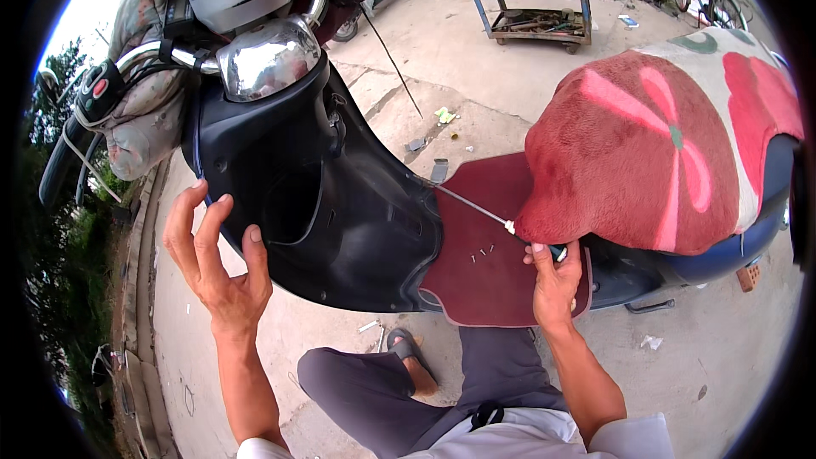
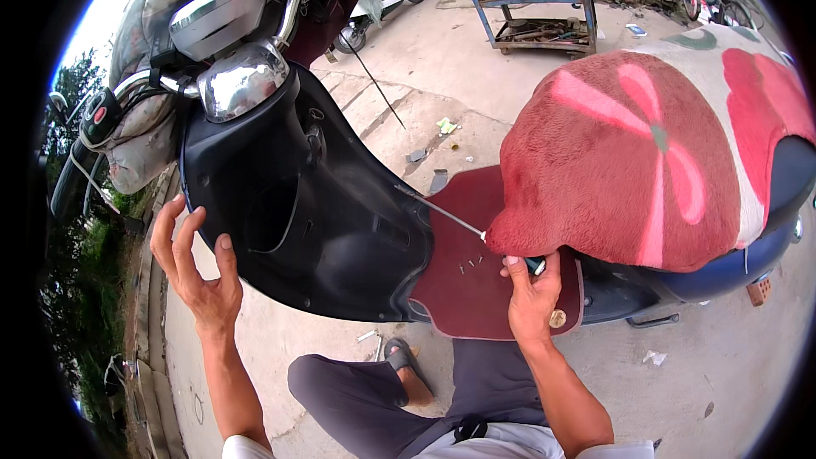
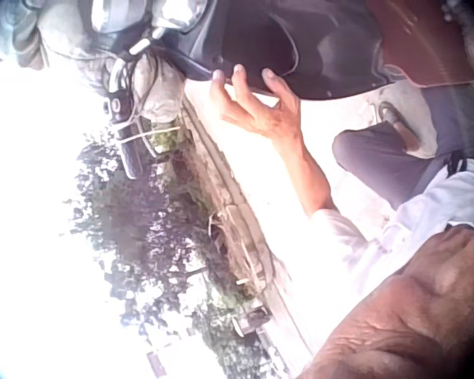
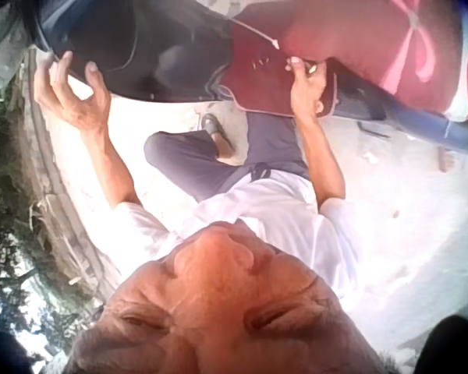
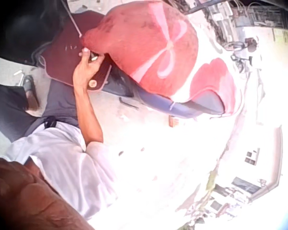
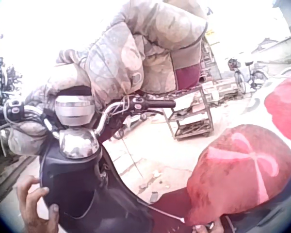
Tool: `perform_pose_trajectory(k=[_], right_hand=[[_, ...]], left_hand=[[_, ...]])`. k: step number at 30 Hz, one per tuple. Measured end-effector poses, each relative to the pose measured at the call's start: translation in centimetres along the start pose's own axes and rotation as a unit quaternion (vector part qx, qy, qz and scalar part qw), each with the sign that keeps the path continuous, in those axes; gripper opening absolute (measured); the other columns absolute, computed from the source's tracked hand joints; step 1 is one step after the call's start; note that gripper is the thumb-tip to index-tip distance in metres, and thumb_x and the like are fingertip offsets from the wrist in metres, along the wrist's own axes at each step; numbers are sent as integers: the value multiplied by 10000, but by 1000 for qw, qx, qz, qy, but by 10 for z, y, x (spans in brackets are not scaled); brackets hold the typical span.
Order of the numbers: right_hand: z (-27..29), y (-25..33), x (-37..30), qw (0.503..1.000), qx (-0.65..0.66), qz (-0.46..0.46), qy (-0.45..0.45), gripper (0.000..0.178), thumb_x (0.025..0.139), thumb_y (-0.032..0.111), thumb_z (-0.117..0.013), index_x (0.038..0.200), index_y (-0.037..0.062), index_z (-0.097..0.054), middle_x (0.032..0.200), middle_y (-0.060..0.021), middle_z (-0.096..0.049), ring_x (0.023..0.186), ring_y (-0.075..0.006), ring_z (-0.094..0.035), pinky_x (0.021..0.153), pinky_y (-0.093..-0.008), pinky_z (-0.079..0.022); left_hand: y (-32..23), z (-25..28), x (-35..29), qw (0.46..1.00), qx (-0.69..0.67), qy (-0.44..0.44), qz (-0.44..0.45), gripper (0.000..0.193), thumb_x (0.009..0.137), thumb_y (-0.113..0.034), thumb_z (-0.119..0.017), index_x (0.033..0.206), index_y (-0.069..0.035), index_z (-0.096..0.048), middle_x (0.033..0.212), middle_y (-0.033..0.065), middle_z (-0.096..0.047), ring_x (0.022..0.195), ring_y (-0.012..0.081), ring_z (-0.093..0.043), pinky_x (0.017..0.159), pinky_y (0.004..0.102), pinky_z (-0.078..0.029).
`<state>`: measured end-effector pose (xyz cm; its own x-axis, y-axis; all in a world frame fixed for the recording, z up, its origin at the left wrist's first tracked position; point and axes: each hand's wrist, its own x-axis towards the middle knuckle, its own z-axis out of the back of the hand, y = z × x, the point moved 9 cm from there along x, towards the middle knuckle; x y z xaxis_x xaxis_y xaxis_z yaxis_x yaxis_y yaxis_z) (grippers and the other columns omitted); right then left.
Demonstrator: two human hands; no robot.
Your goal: The person unscrews several screws from the internal plastic fairing and the lower wheel guard of a scooter using a screwdriver.
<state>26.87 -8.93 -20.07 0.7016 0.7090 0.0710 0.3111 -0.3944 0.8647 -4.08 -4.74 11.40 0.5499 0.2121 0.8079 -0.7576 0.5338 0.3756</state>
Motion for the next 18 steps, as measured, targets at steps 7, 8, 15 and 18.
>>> perform_pose_trajectory(k=[7,8,15,18], right_hand=[[-41,-35,12,997,-3,82,14,261,999,97,-632,1224,26,-519,1251,-106,-603,906,-99,-569,763,-250,-495],[-45,-39,22,998,-9,68,10,256,998,99,-632,1215,27,-516,1247,-102,-605,889,-100,-566,755,-248,-495],[-77,-65,124,999,14,38,-22,220,1014,160,-614,1147,24,-506,1016,-73,-658,707,-86,-548,634,-237,-470],[-92,-78,161,999,17,-2,-28,225,1008,174,-617,1133,23,-508,921,-77,-669,654,-84,-542,581,-237,-449]], left_hand=[[63,-59,48,944,-250,85,200,580,872,-325,-685,1377,-64,-571,1522,168,-450,1448,311,-374,1196,426,-249],[65,-63,48,943,-250,89,199,580,872,-325,-685,1377,-64,-571,1522,168,-450,1448,311,-374,1196,426,-249],[72,-69,41,927,-302,46,217,633,783,-208,-557,1361,52,-567,1523,213,-457,1464,324,-363,1231,435,-181],[74,-68,40,924,-297,16,240,676,724,-195,-517,1341,77,-566,1503,247,-469,1458,338,-366,1233,452,-191]])
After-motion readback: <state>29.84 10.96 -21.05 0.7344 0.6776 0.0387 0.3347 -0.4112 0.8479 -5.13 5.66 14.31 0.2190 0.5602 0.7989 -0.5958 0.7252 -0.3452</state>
